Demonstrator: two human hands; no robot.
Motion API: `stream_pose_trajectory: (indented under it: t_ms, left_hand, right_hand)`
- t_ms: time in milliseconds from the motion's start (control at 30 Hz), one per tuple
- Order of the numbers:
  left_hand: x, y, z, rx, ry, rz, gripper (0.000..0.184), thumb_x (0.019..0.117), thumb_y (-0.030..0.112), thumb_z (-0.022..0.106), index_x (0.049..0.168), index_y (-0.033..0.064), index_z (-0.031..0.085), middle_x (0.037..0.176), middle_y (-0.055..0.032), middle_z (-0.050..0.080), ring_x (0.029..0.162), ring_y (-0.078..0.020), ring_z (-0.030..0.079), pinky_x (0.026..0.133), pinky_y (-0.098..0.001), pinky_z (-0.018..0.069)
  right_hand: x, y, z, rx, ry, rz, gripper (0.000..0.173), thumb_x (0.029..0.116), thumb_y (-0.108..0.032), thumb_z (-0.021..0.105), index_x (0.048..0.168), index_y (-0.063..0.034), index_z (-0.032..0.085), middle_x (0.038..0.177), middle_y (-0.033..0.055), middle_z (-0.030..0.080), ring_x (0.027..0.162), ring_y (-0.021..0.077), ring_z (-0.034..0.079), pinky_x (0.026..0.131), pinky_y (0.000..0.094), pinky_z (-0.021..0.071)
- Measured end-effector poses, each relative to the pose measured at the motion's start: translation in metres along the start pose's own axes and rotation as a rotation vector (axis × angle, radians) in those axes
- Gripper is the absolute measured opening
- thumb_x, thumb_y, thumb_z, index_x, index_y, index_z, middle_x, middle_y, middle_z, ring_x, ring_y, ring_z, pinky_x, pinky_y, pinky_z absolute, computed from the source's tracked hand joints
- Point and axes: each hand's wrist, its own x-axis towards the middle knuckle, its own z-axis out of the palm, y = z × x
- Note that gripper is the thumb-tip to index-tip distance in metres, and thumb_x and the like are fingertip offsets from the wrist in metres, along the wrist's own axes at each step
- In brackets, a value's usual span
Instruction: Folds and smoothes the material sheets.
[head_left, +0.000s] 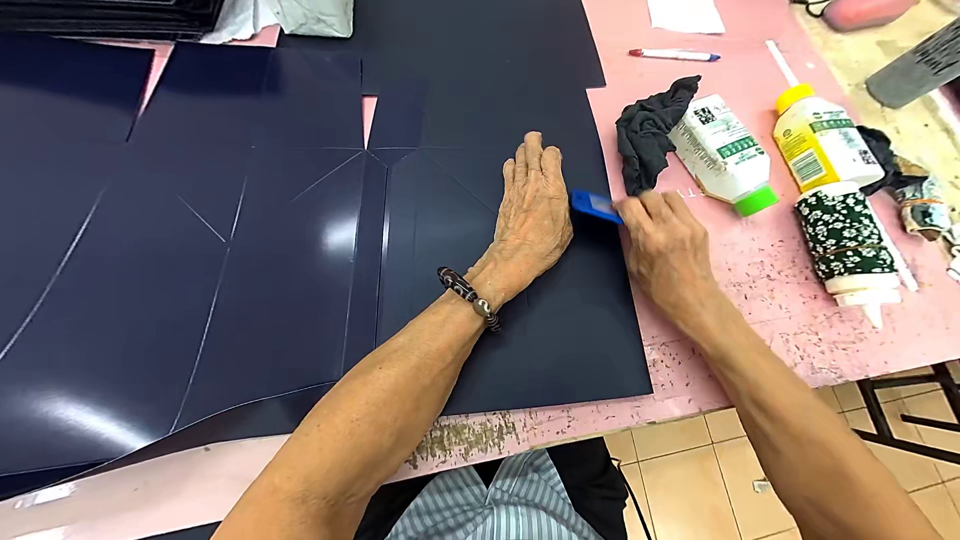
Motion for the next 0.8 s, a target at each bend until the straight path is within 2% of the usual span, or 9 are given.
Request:
stream_pose_trajectory:
  t_ms: [67,167,300,333,400,467,567,700,800]
  left_hand:
    - [0.001,0.0,0.003,0.039,0.026,0.008,0.036,0.1008,0.004,0.045,0.132,-0.0095,0.054,0.143,-0.0325,0.05,0.138,-0.0468,0.047,0.114,-0.0557,0.0354]
    - [0.001,0.0,0.005,0.082,0.019,0.009,0.043,0.1022,0.007,0.042,0.14,-0.0113,0.047,0.146,-0.0321,0.049,0.141,-0.0457,0.045,0.116,-0.0558,0.0333]
    - [-0.001,0.004,0.003,0.102,-0.002,-0.021,0.06,0.1032,0.006,0.038,0.158,-0.0107,0.018,0.156,-0.0317,0.039,0.146,-0.043,0.041,0.12,-0.0548,0.0281]
    - [0.0,0.004,0.003,0.108,0.005,-0.024,0.063,0.1026,0.004,0.039,0.159,-0.0101,0.014,0.155,-0.0317,0.04,0.144,-0.0423,0.042,0.118,-0.0536,0.0295]
    - [0.002,0.004,0.002,0.104,0.026,-0.015,0.066,0.1015,0.004,0.04,0.159,-0.0098,0.012,0.151,-0.0314,0.044,0.142,-0.0417,0.045,0.117,-0.0536,0.0319]
    - [0.0,0.003,0.0,0.109,-0.004,-0.005,0.066,0.101,0.005,0.041,0.159,-0.0093,0.012,0.15,-0.031,0.046,0.141,-0.0419,0.046,0.115,-0.0542,0.0332]
    - [0.003,0.003,-0.002,0.171,-0.047,-0.003,0.07,0.0979,0.005,0.044,0.16,-0.0084,0.013,0.149,-0.031,0.047,0.14,-0.0433,0.046,0.114,-0.0542,0.0337]
    - [0.007,0.011,-0.01,0.225,-0.148,-0.09,0.068,0.1015,0.008,0.039,0.163,-0.0002,0.011,0.157,-0.0301,0.038,0.149,-0.0435,0.034,0.121,-0.0544,0.0235]
    - [0.007,0.014,-0.011,0.229,-0.174,-0.109,0.065,0.1016,0.008,0.039,0.162,-0.0005,0.016,0.159,-0.0305,0.035,0.15,-0.0442,0.032,0.122,-0.0569,0.021]
  right_hand:
    - [0.027,0.015,0.011,-0.002,0.015,-0.023,0.016,0.0952,0.007,0.053,0.101,0.0084,0.068,0.094,0.0276,0.067,0.091,0.0476,0.067,0.072,0.0542,0.0533]
    - [0.056,0.03,0.023,0.006,0.019,-0.042,0.018,0.0943,0.008,0.052,0.101,0.0075,0.069,0.097,0.0268,0.069,0.095,0.0473,0.068,0.076,0.0541,0.0536]
    - [0.078,0.04,0.025,0.01,-0.042,-0.064,0.017,0.0984,0.001,0.052,0.1,0.0095,0.067,0.099,0.0289,0.068,0.097,0.0492,0.067,0.079,0.0561,0.0519]
    - [0.08,0.042,0.024,0.022,-0.057,-0.083,0.018,0.0997,-0.001,0.053,0.099,0.0099,0.067,0.098,0.0291,0.068,0.098,0.049,0.067,0.081,0.0556,0.0515]
    - [0.078,0.041,0.013,0.041,-0.102,-0.117,0.02,0.1007,-0.003,0.052,0.098,0.0109,0.066,0.097,0.0301,0.068,0.098,0.0495,0.066,0.083,0.056,0.0503]
    - [0.06,0.033,-0.002,0.086,-0.167,-0.132,0.021,0.1016,-0.004,0.05,0.098,0.011,0.065,0.096,0.0304,0.067,0.097,0.0489,0.066,0.084,0.0563,0.049]
    - [0.02,0.018,-0.029,0.127,-0.209,-0.164,0.02,0.1016,-0.004,0.051,0.095,0.0078,0.065,0.088,0.0269,0.065,0.085,0.0449,0.066,0.074,0.0538,0.0488]
    - [-0.037,-0.012,-0.059,0.164,-0.216,-0.152,0.016,0.0959,0.002,0.053,0.095,0.0041,0.069,0.082,0.0198,0.064,0.076,0.0377,0.064,0.064,0.0464,0.0495]
    - [-0.075,-0.038,-0.077,0.163,-0.231,-0.159,0.019,0.091,0.005,0.052,0.096,0.0032,0.071,0.08,0.0153,0.065,0.075,0.0327,0.063,0.064,0.042,0.0495]
